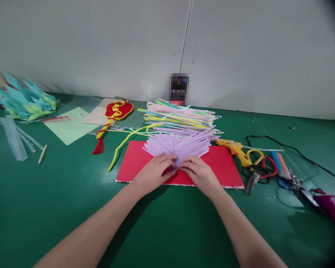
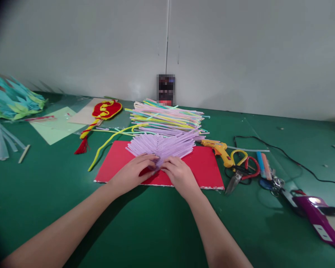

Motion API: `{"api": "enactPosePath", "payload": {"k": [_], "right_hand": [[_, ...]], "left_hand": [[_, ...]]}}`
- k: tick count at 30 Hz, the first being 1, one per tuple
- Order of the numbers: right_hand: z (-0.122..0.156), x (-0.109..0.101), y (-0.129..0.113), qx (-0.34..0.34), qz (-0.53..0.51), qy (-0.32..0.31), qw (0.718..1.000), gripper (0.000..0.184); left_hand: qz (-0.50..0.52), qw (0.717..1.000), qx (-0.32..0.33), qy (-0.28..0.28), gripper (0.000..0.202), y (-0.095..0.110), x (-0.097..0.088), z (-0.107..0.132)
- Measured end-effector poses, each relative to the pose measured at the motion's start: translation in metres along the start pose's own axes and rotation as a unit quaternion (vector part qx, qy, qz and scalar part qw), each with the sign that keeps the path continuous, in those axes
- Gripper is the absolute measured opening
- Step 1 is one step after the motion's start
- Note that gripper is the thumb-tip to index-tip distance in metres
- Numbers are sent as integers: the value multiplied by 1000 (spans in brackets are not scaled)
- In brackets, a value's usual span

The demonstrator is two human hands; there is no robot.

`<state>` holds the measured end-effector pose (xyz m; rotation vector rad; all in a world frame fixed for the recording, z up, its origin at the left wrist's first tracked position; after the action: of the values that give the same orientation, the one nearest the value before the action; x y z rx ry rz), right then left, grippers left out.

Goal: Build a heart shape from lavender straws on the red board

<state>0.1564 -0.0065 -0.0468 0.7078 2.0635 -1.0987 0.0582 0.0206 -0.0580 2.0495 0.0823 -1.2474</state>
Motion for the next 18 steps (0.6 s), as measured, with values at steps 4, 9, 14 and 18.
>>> {"api": "enactPosePath", "payload": {"k": [4,9,14,18], "right_hand": [[0,1,1,3,-3,1,1000,18],[0,0,-1,0,-5,-2,1000,17],[0,0,-1,1,-8,-4,1000,17],[0,0,1,10,-17,4,1000,17]], "left_hand": [[7,1000,5,-2,9,0,0,-1],[14,1000,1,-3,9,-2,1,-1],[17,1000,-4,-11,7,-2,2,-1],[20,1000,-6,-11,7,-2,2,-1]]}}
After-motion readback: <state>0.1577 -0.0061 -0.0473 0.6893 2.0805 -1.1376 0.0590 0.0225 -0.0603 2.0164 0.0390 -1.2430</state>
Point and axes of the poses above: each hand's wrist, its own z-axis away from the middle knuckle, its own x-axis out of the palm, y = z × x, the point moved 10 cm from there along -z, towards the middle knuckle, and after that the axes turned 2 degrees about -y, right-handed, at the moved point
